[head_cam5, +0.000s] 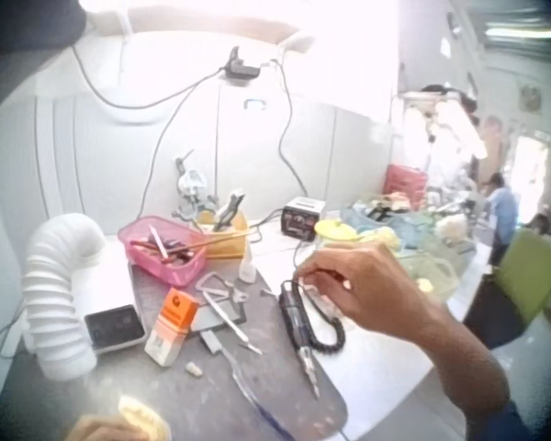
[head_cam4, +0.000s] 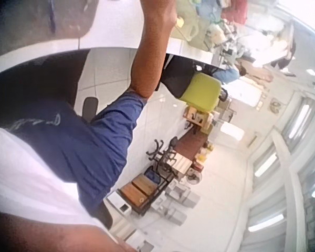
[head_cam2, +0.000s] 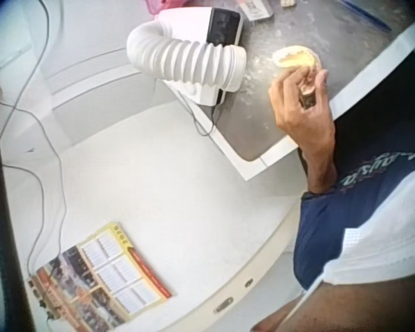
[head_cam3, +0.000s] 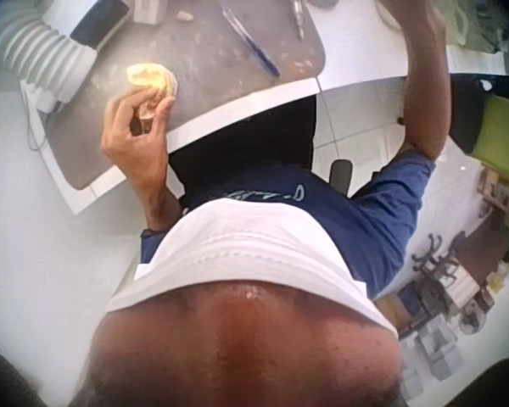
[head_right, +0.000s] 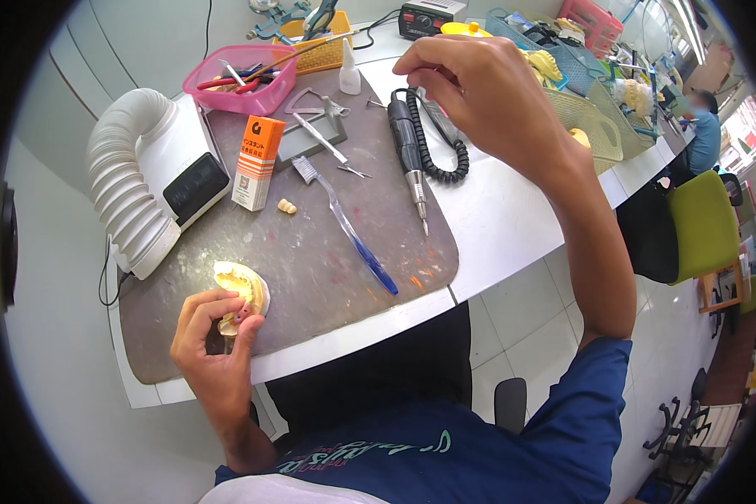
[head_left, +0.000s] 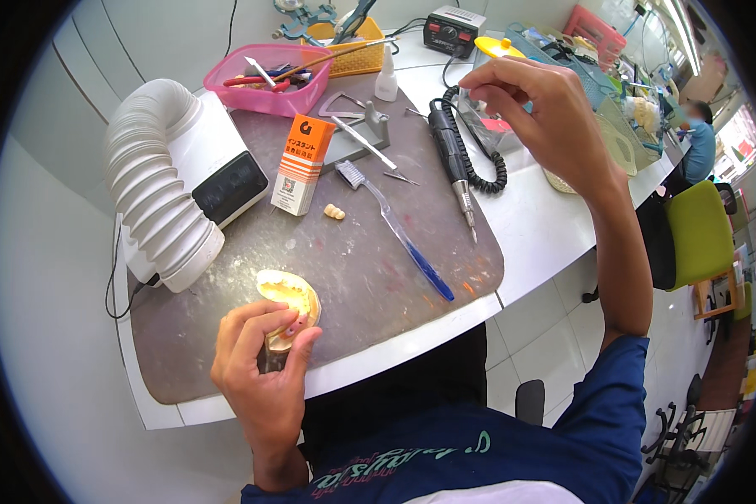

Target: The person shapes a small pink wax-like material by hand and places it into a yellow dental cast. They use a fine metal tool to adjust the material within the cast, followed by a rotary tool to refine the shape. The person continues to adjust and refine the material using various tools.

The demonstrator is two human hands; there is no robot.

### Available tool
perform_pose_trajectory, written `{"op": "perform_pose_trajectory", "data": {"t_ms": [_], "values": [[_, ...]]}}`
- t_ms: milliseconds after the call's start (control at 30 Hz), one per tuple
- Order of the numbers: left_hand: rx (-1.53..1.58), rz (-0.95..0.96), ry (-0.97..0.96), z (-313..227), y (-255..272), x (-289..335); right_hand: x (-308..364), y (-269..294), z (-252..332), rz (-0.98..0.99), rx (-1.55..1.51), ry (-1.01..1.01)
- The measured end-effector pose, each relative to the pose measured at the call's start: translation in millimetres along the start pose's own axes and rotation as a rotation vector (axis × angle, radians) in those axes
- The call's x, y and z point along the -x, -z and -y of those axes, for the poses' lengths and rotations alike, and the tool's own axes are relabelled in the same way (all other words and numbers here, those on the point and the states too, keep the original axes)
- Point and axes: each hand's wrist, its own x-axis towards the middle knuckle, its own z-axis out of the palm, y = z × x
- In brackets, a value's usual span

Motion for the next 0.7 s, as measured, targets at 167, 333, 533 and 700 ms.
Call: {"op": "perform_pose_trajectory", "data": {"t_ms": [167, 333, 533, 700], "values": [[0.059, -0.035, -0.037, 5.5, 0.5, 3.7, -15.8, -28.3, 15.0, 0.155, 0.008, 0.038], [0.041, -0.032, -0.07, 12.6, -2.3, 1.5, -36.6, -74.0, 31.2, 0.17, -0.096, 0.25], [0.056, -0.005, -0.071, 16.1, 2.5, 2.8, -74.3, -93.4, 38.7, 0.394, -0.155, 0.399], [0.049, 0.032, -0.083, 15.2, 6.9, 1.3, -97.8, -57.1, 53.4, 0.382, -0.181, 0.242]]}}
